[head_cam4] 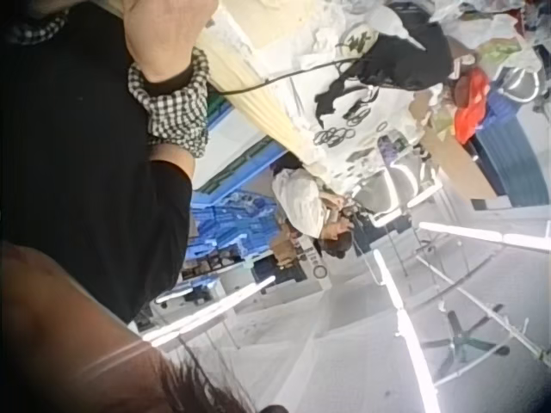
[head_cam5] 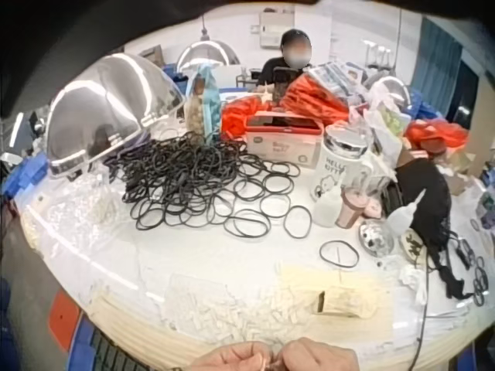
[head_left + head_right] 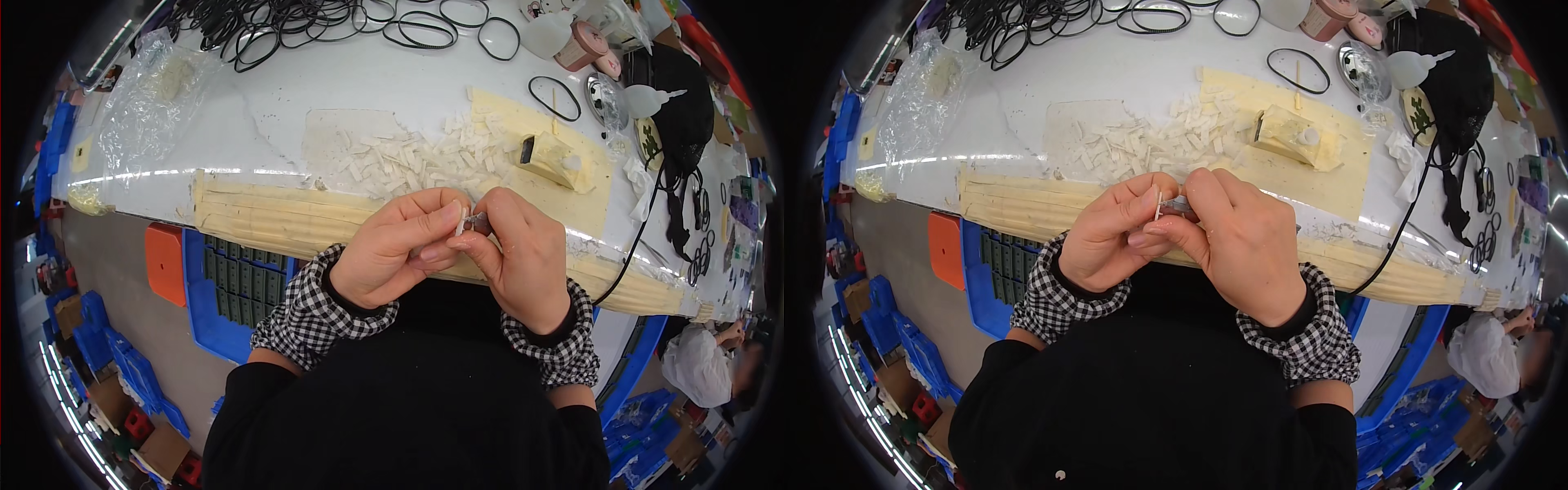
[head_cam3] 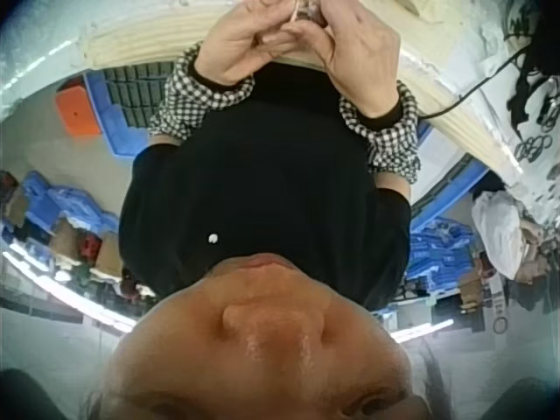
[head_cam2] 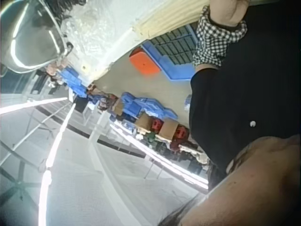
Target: The recorder uses a small trimming tool to remove flashing or excess material from molded plastic components.
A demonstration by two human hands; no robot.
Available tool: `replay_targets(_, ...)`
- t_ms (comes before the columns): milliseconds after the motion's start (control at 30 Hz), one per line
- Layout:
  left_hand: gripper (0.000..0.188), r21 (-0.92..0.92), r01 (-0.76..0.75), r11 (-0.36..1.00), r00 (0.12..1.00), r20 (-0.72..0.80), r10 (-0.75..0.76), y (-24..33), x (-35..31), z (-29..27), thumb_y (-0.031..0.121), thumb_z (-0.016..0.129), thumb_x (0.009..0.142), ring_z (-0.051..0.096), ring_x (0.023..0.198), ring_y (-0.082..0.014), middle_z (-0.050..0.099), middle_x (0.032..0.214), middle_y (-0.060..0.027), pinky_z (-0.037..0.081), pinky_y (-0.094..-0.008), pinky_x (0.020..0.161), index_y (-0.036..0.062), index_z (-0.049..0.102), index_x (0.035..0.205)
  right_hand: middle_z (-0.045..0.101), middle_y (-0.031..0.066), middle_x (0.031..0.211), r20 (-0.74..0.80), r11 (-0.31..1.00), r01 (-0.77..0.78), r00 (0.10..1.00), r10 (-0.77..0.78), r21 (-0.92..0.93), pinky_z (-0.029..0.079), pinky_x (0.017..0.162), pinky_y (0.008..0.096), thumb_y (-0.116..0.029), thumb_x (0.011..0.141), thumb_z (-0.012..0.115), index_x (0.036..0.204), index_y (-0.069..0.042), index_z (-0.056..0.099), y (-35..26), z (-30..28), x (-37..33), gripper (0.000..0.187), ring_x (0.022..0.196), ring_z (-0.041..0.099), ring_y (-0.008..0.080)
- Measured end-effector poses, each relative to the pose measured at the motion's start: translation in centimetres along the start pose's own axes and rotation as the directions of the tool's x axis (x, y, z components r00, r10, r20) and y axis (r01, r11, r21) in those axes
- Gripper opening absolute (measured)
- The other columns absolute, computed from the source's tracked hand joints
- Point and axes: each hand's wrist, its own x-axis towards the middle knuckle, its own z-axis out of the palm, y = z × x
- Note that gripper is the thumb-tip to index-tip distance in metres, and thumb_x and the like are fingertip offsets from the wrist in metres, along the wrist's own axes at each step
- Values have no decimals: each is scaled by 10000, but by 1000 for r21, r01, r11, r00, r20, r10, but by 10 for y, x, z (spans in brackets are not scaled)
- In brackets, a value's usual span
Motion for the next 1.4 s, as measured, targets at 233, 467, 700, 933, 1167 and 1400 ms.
replay_targets(233, 179, 3, -13, 1000, 1000, -5, 13, -1, -1, 0, 201, 475, 988, 342, 599, -11, 470, 777, 51, 321, -166, 570, 38, 545, 966, 520, 40, 670, 5, 1000, -5, 1000, 5, -22, 433, 479, 323, -391, 792, 662, 808, -89, 534, 0, 1, -1, 328, 580, 567, 223)
replay_targets(467, 167, 4, -15, 1000, 1000, 12, 15, 0, -1, 0, 199, 473, 989, 341, 597, -16, 454, 764, 53, 313, -173, 566, 54, 528, 927, 506, 39, 661, 25, 1000, -6, 1000, 7, -31, 428, 476, 322, -398, 791, 657, 818, -97, 557, 0, 1, -2, 318, 570, 558, 216)
replay_targets(700, 161, -28, 0, 1000, 998, 57, 2, 1, -1, -1, 196, 469, 990, 336, 591, -17, 455, 770, 50, 311, -175, 566, 57, 525, 930, 498, 42, 660, -7, 1000, -2, 1000, 2, -17, 428, 475, 321, -418, 777, 666, 793, -94, 537, -1, 2, -1, 349, 571, 556, 215)
replay_targets(933, 159, -25, -3, 1000, 999, 45, 4, 0, -1, -1, 194, 468, 990, 337, 597, -17, 455, 770, 48, 311, -176, 569, 59, 523, 924, 505, 37, 665, 19, 1000, -6, 1000, 6, -19, 429, 477, 321, -420, 778, 666, 792, -95, 537, -1, 0, -1, 350, 573, 556, 214)
replay_targets(1167, 167, -47, 5, 999, 998, 61, -2, -1, 0, -2, 201, 464, 993, 338, 597, -15, 442, 761, 50, 323, -172, 578, 56, 513, 926, 510, 34, 667, 17, 1000, 4, 1000, -3, -17, 430, 479, 319, -406, 776, 672, 810, -98, 553, -1, 0, -1, 332, 574, 558, 212)
replay_targets(1400, 171, -68, 22, 997, 997, 78, -16, -2, -1, -3, 205, 465, 993, 339, 599, -13, 436, 762, 50, 330, -167, 584, 57, 510, 920, 509, 36, 667, 23, 1000, -8, 1000, 9, -10, 433, 484, 319, -393, 777, 673, 823, -99, 561, -1, -1, -1, 318, 575, 560, 214)
